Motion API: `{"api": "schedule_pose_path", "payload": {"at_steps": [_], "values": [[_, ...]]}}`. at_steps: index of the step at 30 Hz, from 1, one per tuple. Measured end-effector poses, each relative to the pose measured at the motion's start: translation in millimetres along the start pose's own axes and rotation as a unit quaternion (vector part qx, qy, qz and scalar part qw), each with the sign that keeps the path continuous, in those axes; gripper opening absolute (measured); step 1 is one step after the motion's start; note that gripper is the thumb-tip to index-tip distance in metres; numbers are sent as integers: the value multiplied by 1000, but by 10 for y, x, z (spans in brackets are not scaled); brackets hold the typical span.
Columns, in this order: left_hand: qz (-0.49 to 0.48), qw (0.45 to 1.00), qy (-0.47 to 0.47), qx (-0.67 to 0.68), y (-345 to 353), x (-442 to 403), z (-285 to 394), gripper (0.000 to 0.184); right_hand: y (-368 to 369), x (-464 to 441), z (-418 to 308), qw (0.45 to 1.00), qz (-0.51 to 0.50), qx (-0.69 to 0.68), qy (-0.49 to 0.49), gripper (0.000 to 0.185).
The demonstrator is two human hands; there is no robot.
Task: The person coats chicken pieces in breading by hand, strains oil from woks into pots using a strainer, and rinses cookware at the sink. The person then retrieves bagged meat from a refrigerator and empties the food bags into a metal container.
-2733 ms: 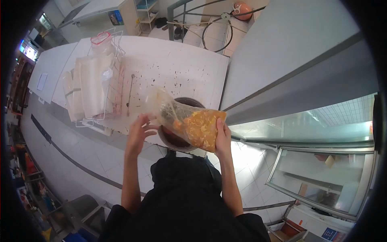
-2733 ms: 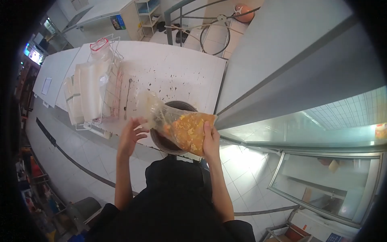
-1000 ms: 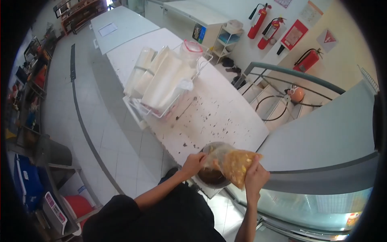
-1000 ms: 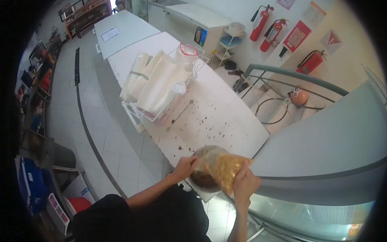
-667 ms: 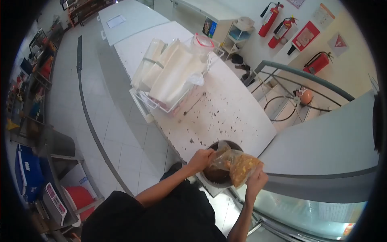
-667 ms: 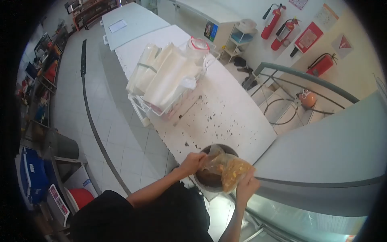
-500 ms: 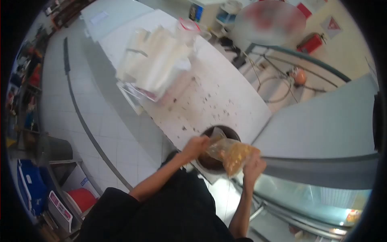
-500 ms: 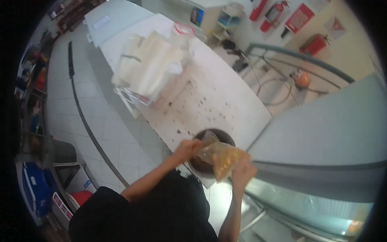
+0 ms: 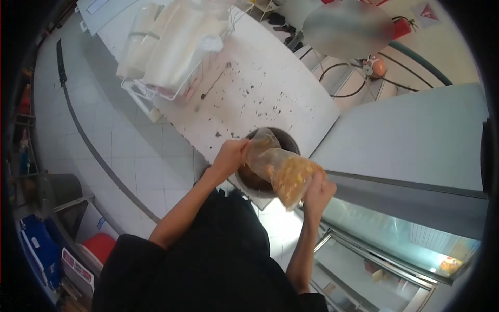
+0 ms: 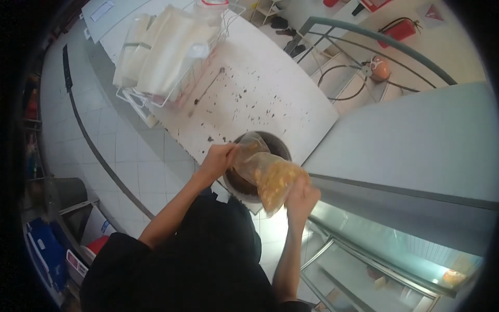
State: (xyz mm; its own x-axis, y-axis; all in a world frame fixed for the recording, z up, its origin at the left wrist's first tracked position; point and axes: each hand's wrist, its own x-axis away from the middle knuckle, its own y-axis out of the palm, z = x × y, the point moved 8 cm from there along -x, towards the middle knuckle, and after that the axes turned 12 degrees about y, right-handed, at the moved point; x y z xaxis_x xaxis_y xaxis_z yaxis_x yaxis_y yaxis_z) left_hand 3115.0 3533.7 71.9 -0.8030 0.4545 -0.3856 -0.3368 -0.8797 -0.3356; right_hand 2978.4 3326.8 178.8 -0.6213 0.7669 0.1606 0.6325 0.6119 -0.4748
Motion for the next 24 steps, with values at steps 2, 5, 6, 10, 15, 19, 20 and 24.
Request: {"api": "schedule_pose_path", "payload": {"at_steps": [2, 5, 6, 10, 15, 19, 20, 24], "values": [[-71, 995, -62, 36, 129, 118, 55, 15, -290, 429, 144, 997, 28, 38, 54, 43], [47, 986, 72, -142, -144, -114, 517, 22, -117, 376, -116, 995, 8, -81, 56, 51], [103, 970, 132, -176, -227, 17, 981, 25, -199, 471, -6, 995, 14, -71, 73, 51], [-45, 980, 171, -91, 25, 165, 1713, 28, 37, 317, -19, 981, -3, -161, 111, 54], [-188, 956, 220, -37, 383, 264, 1637, 18, -23, 292, 94, 958, 5, -249, 141, 53], [-120, 945, 298, -58, 274, 154, 1634, 16, 24, 306, 76, 965, -35, -213, 151, 50], [-73, 955, 284, -56, 218, 112, 1602, 15, 38, 302, 71, 966, -42, -202, 155, 49], [-5, 958, 284, -35, 231, -1, 1396, 9, 12, 269, 4, 980, -19, -121, 159, 49]]}}
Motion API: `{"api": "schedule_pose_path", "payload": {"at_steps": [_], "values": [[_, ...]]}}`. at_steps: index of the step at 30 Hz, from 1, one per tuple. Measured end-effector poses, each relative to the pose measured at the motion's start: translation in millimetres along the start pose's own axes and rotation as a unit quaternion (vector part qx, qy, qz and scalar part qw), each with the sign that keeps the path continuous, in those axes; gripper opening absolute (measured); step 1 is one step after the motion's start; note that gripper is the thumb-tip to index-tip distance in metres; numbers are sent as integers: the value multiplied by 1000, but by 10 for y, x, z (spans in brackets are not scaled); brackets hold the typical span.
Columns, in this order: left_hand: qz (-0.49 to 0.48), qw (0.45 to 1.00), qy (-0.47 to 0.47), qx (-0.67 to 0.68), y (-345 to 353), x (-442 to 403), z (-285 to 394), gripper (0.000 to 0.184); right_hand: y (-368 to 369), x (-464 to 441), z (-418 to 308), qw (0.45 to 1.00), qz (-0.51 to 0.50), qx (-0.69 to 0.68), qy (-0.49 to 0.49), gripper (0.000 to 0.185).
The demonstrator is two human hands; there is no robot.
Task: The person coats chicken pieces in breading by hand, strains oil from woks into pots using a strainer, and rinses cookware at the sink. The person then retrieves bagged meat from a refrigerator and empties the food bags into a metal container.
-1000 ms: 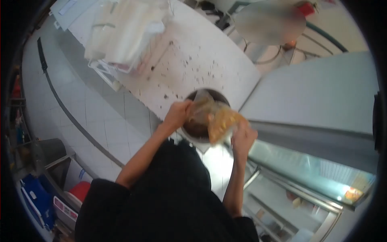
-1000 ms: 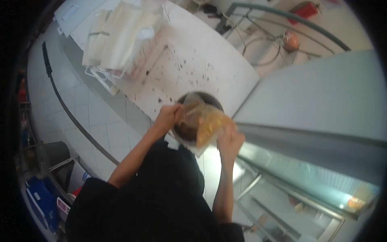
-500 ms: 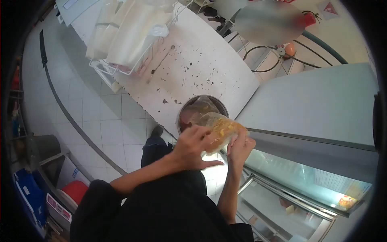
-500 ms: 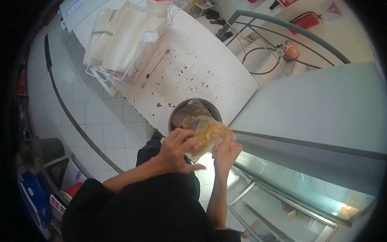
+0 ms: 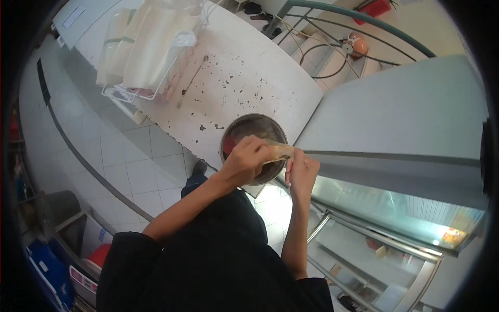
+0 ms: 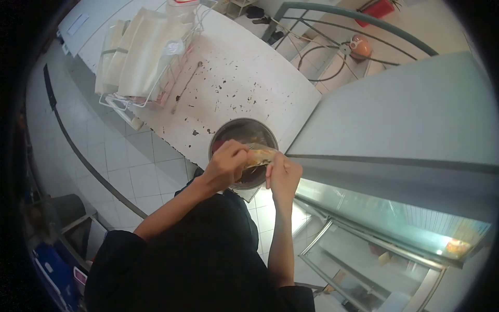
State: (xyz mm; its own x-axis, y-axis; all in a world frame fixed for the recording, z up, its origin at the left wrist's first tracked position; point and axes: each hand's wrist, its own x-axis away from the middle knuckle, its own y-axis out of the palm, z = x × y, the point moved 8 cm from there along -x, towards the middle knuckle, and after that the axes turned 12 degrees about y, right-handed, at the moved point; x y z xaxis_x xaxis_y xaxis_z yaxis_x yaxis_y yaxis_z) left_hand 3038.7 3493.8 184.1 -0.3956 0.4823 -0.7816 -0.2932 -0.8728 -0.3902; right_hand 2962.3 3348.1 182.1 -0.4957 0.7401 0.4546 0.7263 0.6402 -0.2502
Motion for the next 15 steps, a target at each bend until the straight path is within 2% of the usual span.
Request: {"api": "schedule_pose_path", "payload": {"at_steps": [1, 2, 4, 5, 8, 10, 11, 12, 13, 14, 15], "values": [[40, 999, 3, 17, -3, -36, -51, 8, 14, -43, 13, 999, -27, 43, -16, 50], [32, 999, 5, 25, 42, -65, -72, 8, 43, -60, 33, 994, -54, 86, -30, 52], [41, 992, -82, 82, 116, -83, -260, 17, 47, -106, 98, 995, -51, 83, -11, 55], [61, 985, -111, 117, 108, -134, -303, 27, 64, -118, 102, 994, -57, 90, -26, 55], [59, 978, -144, 140, 193, -77, -417, 36, 7, -94, 98, 987, -44, 137, -67, 48], [71, 970, -161, 170, 215, -88, -429, 41, -233, -13, -76, 953, 163, 137, -217, 34], [91, 959, -185, 195, 219, -86, -466, 46, -216, -115, 2, 952, 169, 132, -217, 34], [87, 960, -179, 197, 217, -112, -482, 46, -106, -234, 54, 957, 109, 91, -255, 30], [70, 941, -214, 251, 268, -89, -541, 48, -38, -300, 119, 955, 51, 49, -288, 28], [51, 919, -247, 303, 330, -76, -591, 51, -55, -327, 136, 955, 60, 44, -288, 28], [44, 920, -241, 307, 348, -90, -630, 51, 6, -419, 198, 970, 5, 30, -241, 29]]}}
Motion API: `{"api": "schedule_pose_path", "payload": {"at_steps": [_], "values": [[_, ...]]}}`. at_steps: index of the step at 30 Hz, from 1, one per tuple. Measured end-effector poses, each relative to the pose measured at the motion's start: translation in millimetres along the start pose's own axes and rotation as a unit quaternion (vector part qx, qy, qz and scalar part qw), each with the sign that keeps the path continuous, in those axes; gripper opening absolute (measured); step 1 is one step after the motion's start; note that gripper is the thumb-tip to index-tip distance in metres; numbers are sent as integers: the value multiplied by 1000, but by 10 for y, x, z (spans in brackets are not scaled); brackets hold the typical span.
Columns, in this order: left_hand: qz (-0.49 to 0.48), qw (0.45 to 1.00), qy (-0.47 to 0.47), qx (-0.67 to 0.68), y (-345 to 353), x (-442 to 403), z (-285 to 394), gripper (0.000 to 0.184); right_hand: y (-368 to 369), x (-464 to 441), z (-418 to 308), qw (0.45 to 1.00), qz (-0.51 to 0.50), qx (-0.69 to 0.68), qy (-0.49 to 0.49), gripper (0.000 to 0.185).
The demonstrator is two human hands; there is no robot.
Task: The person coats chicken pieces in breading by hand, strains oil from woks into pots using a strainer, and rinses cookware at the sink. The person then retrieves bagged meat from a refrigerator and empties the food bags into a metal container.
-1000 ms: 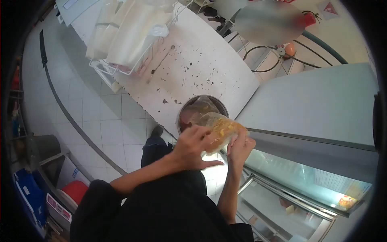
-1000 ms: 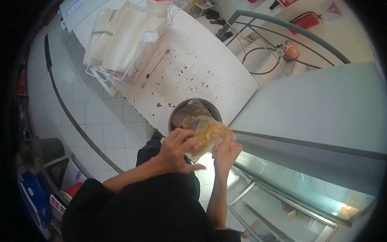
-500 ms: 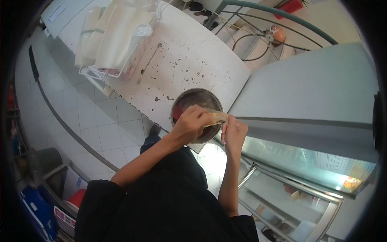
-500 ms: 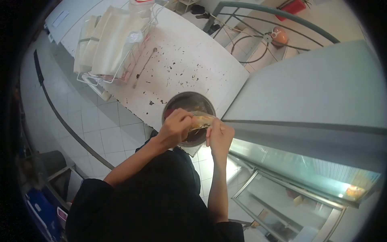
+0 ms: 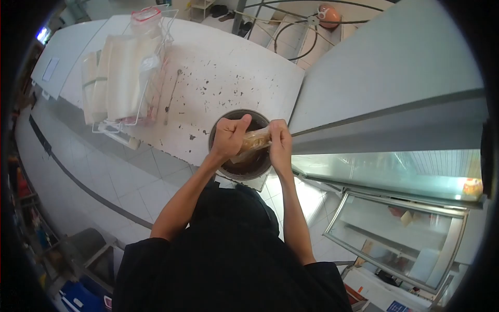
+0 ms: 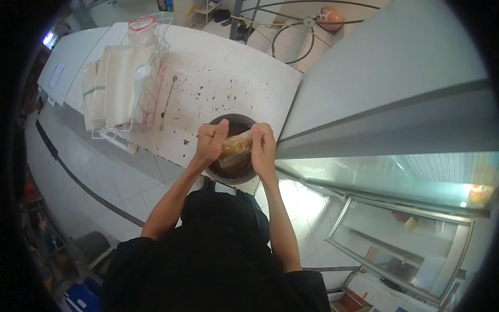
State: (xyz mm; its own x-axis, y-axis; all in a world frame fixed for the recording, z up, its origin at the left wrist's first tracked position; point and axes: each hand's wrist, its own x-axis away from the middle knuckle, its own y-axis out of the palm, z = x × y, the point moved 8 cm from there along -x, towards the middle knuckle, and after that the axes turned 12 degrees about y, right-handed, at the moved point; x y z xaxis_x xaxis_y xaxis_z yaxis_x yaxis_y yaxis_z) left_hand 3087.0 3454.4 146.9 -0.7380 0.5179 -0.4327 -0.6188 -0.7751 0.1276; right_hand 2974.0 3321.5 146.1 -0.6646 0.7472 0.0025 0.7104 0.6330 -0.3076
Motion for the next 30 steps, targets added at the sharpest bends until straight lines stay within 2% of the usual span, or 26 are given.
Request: {"api": "schedule_pose_path", "payload": {"at_steps": [1, 2, 3, 5, 6, 8, 9, 11, 12, 14, 19, 22, 24, 28, 30], "values": [[-13, 998, -26, 57, 27, 2, -99, 52, 76, -15, 94, 997, -54, -27, 47, 29], [-26, 992, -53, 114, 86, -27, -103, 53, 103, -4, 81, 987, -64, -112, 93, 31], [-32, 992, -50, 113, 131, -59, -64, 53, 88, -4, 36, 987, -59, -116, 91, 31], [-41, 997, -36, 49, 218, -92, 50, 52, 189, 54, 98, 960, -121, -189, 165, 31], [-44, 997, -35, 48, 282, -111, 35, 52, 263, 77, 101, 960, -119, -192, 164, 31], [-28, 996, 83, 4, 339, -153, 137, 49, 393, 124, -25, 979, -93, -171, 57, 29], [-30, 996, 84, 3, 340, -136, 106, 49, 415, 120, 0, 979, -92, -173, 56, 29], [-29, 999, 21, -6, 312, -114, -34, 45, 405, 106, -107, 993, -63, -101, -21, 28], [-31, 999, 21, -6, 279, -110, -42, 45, 361, 100, -120, 993, -62, -103, -21, 28], [23, 996, -84, 2, 107, -70, -206, 43, 106, 75, -149, 999, 3, -43, -1, 32], [-11, 999, -32, -12, 103, -149, -18, 44, -56, 67, -302, 997, -12, -71, -1, 34], [-48, 998, -29, -1, 194, -203, 89, 43, -138, 103, -384, 994, -37, -95, 42, 34], [-66, 997, -38, -5, 224, -251, 171, 42, -173, 119, -522, 995, -42, -90, -17, 36], [-119, 992, 0, -40, 370, -367, 405, 41, -118, 176, -639, 992, -84, -90, -18, 36], [-133, 990, 0, -48, 382, -313, 406, 41, -92, 223, -704, 996, -68, -23, -43, 38]]}}
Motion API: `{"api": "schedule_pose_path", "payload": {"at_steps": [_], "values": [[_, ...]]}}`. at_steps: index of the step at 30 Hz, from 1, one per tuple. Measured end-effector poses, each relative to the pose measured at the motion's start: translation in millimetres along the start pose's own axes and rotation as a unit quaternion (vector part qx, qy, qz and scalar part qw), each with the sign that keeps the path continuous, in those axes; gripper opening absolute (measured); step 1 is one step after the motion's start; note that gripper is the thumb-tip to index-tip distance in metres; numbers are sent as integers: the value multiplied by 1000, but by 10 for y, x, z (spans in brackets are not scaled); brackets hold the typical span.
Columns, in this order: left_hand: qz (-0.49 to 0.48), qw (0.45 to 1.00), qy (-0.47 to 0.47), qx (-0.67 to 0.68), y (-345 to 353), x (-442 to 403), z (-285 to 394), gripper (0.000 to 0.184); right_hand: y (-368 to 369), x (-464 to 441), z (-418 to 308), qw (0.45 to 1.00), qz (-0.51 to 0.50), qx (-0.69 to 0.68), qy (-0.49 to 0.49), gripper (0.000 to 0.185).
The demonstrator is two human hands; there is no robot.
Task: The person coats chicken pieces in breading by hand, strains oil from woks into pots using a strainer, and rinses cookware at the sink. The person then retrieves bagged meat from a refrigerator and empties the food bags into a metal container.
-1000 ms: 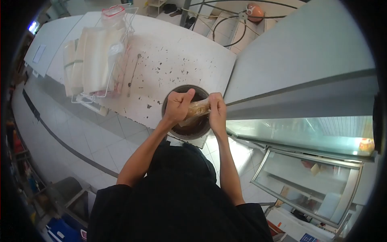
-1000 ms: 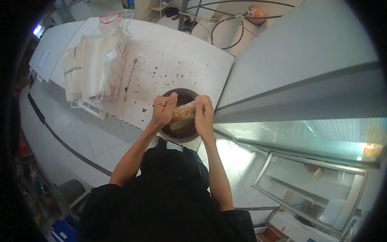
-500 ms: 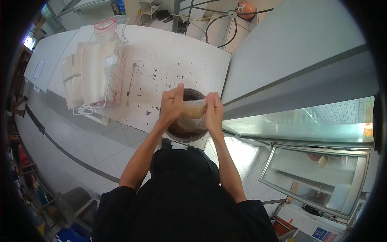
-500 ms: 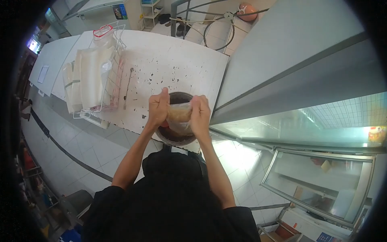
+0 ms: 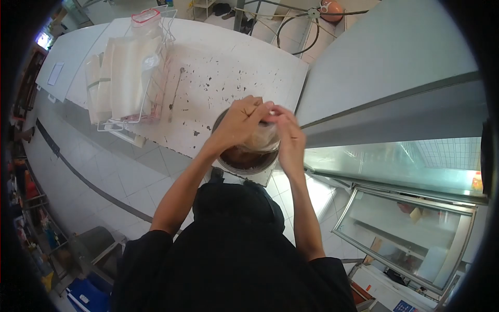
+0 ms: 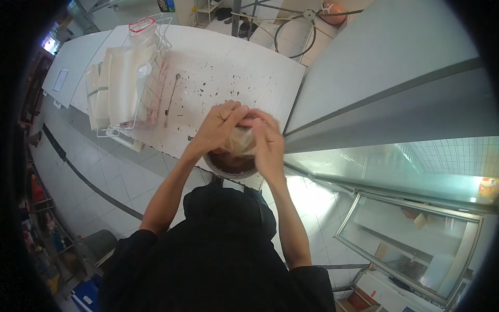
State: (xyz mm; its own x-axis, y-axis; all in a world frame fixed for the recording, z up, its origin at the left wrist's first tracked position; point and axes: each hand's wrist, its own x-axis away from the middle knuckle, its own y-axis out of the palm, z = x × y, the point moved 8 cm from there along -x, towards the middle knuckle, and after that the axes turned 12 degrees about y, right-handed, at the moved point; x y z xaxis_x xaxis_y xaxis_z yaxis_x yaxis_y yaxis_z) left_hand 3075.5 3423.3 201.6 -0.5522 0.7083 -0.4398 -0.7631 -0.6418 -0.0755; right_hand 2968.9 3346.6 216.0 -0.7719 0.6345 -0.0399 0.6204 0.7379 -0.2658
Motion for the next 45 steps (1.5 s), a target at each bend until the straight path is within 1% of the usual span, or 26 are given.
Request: {"api": "schedule_pose_path", "payload": {"at_steps": [4, 6, 9, 10, 11, 15, 16, 17, 18, 22, 24, 25, 27, 28, 29, 30, 31, 33, 34, 35, 37, 39, 40, 42, 44, 45], "values": [[9, 998, -51, 26, -60, 26, -106, 43, -53, 5, 14, 998, 8, -59, 35, 39], [8, 998, -60, 28, -71, 15, -100, 44, -131, -26, 59, 991, 46, -114, 45, 39], [27, 996, -71, 55, -65, 55, -72, 44, -16, -23, 154, 991, 21, -112, 76, 40], [8, 996, -73, 44, -28, 69, -45, 41, -26, -21, 181, 991, 18, -111, 76, 40], [-11, 997, -73, 33, 11, 56, -31, 39, -66, -40, 182, 992, 22, -100, 67, 39], [18, 998, -44, 35, 169, 26, -34, 40, 41, 22, 100, 994, 9, -81, 73, 32], [49, 991, -69, 105, 204, 6, -68, 41, 72, 42, 129, 994, 4, -80, 73, 32], [79, 977, -94, 174, 215, 4, -102, 41, 112, 78, 119, 1000, -2, -11, 24, 29], [82, 977, -93, 175, 210, 16, -137, 41, 155, 107, 106, 998, -7, 59, -25, 27], [85, 964, -151, 204, 209, 117, -367, 44, 163, 83, 309, 996, 3, 95, -1, 22], [83, 955, -176, 223, 134, 188, -477, 46, 270, 92, 456, 991, -63, 110, 42, 27], [105, 941, -188, 262, 40, 221, -591, 45, 274, 103, 459, 991, -63, 112, 43, 27], [130, 924, -199, 300, -103, 283, -938, 45, 162, 122, 456, 998, 0, -31, 60, 31], [130, 969, -157, 138, -234, 325, -1167, 45, 150, 139, 421, 998, -4, -28, 60, 31], [127, 985, -112, -28, -359, 359, -1142, 46, 151, 159, 313, 999, -21, 24, 28, 31], [93, 989, -97, -66, -400, 397, -1171, 41, 169, 127, 219, 997, -35, 74, -11, 30], [101, 988, -89, -71, -480, 350, -1239, 41, 192, 19, 194, 996, -40, 73, -22, 30], [92, 978, -159, -95, -478, 507, -1233, 40, 138, 50, 270, 997, -36, 64, 6, 28], [88, 978, -166, -89, -418, 620, -1215, 40, 139, 46, 312, 996, -60, 57, 27, 29], [60, 980, -149, -113, -433, 556, -1216, 40, 124, -25, 206, 996, -61, 58, 15, 29], [34, 980, -143, -134, -454, 584, -1242, 41, -86, 21, -21, 1000, 19, -10, 13, 32], [-2, 967, -181, -179, -476, 580, -1306, 45, -181, -37, 69, 999, 7, -32, 17, 36], [-3, 968, -175, -180, -496, 531, -1286, 45, -267, -81, 286, 998, 7, -52, 33, 35], [-47, 928, -337, -153, -449, 711, -1405, 51, -369, -42, 538, 996, 9, -67, 54, 35], [-59, 935, -315, -152, -425, 732, -1403, 54, -501, 38, 594, 969, 27, -245, 18, 38], [-72, 941, -294, -153, -406, 728, -1384, 57, -526, 71, 630, 970, 27, -242, 17, 38]]}}
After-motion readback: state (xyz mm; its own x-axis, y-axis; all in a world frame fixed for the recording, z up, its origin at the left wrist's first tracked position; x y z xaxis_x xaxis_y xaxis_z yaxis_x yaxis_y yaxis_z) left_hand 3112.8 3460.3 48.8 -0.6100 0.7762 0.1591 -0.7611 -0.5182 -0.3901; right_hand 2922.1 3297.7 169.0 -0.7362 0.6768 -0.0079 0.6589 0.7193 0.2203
